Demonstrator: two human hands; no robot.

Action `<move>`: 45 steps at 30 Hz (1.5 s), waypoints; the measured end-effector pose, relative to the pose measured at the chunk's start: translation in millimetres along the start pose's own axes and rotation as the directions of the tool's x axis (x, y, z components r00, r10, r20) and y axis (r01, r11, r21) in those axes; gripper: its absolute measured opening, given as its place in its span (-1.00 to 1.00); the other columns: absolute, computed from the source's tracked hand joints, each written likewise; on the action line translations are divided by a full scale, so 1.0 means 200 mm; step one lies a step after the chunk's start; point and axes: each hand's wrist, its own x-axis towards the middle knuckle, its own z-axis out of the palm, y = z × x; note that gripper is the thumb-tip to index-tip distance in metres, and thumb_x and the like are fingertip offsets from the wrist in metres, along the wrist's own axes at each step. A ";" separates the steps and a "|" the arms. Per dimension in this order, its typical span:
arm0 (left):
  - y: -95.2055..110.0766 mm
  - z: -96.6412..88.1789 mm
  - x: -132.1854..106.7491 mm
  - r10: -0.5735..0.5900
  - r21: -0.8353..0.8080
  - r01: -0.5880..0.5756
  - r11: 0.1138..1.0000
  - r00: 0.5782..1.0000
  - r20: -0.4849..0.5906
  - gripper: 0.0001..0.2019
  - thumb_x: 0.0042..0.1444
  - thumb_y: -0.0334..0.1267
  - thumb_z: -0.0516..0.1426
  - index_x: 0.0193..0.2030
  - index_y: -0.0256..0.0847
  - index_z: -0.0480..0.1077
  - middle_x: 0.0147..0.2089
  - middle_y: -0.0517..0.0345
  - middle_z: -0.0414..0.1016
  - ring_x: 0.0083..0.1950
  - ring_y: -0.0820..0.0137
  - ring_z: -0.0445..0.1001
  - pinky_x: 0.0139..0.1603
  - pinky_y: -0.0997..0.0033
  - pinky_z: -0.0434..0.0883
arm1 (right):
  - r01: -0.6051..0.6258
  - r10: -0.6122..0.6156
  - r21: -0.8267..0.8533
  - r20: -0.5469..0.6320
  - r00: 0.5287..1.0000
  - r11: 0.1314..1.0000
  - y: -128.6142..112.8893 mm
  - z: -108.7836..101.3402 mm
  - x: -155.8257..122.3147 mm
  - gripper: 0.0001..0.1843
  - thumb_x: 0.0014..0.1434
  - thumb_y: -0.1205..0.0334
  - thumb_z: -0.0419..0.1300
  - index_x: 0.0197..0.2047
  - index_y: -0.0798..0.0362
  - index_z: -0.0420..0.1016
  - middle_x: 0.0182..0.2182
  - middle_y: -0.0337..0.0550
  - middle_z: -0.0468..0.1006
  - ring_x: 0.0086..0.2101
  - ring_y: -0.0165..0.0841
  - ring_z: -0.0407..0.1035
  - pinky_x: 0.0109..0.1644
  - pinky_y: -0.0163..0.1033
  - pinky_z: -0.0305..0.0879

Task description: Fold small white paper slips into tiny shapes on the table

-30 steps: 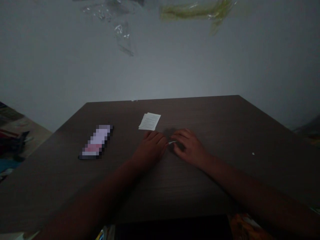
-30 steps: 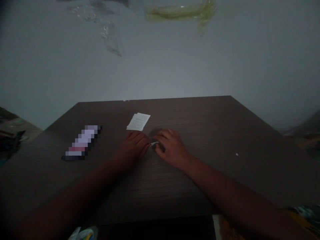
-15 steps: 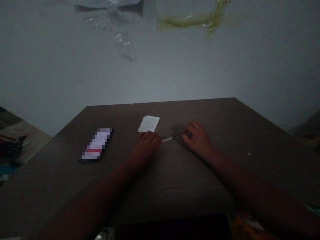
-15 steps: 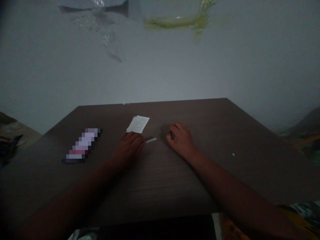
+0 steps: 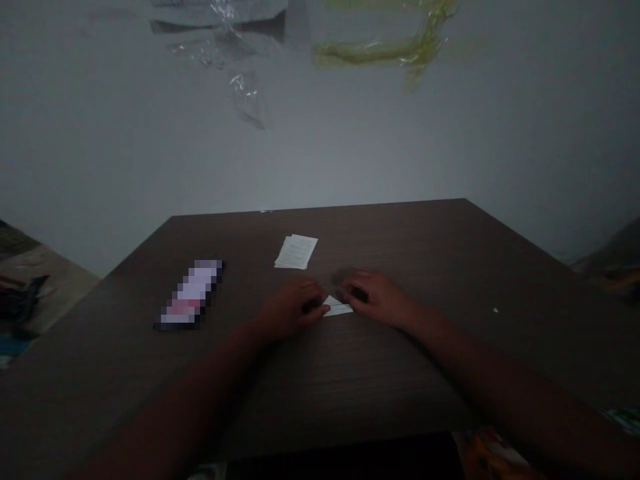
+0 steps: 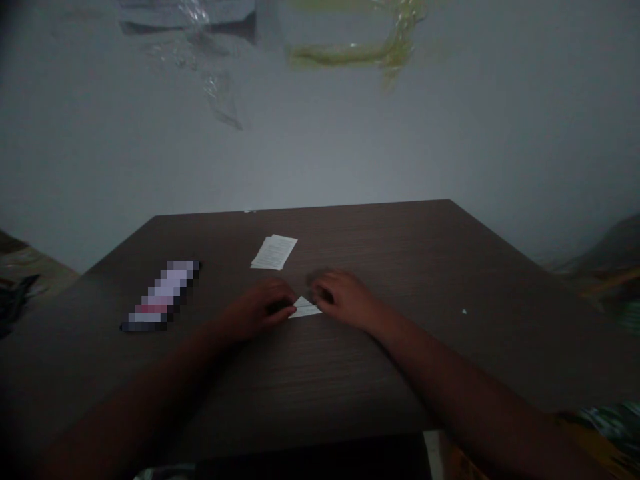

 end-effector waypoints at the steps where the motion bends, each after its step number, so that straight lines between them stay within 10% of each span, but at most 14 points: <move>1: -0.01 -0.01 0.00 -0.009 -0.001 0.009 1.000 1.000 0.003 -0.94 0.57 -0.35 0.33 0.06 -0.12 0.66 0.09 0.03 0.84 0.15 0.18 0.81 0.27 0.18 0.70 | 0.017 -0.017 -0.004 0.037 0.999 1.000 -0.01 0.00 0.00 -0.90 0.58 0.24 0.49 0.12 -0.04 0.80 -0.02 -0.07 0.81 0.03 -0.12 0.67 0.21 0.00 0.53; 45: 0.00 0.03 -0.01 -0.062 -0.088 0.063 0.994 0.998 0.013 -0.86 0.55 -0.43 0.24 0.01 -0.09 0.61 0.12 0.05 0.79 0.21 0.17 0.73 0.35 0.18 0.66 | 0.006 -0.007 0.081 0.020 1.000 0.997 -0.08 0.02 -0.01 -0.79 0.47 0.45 0.45 0.00 -0.09 0.66 -0.12 -0.19 0.76 -0.03 -0.15 0.62 0.20 -0.03 0.45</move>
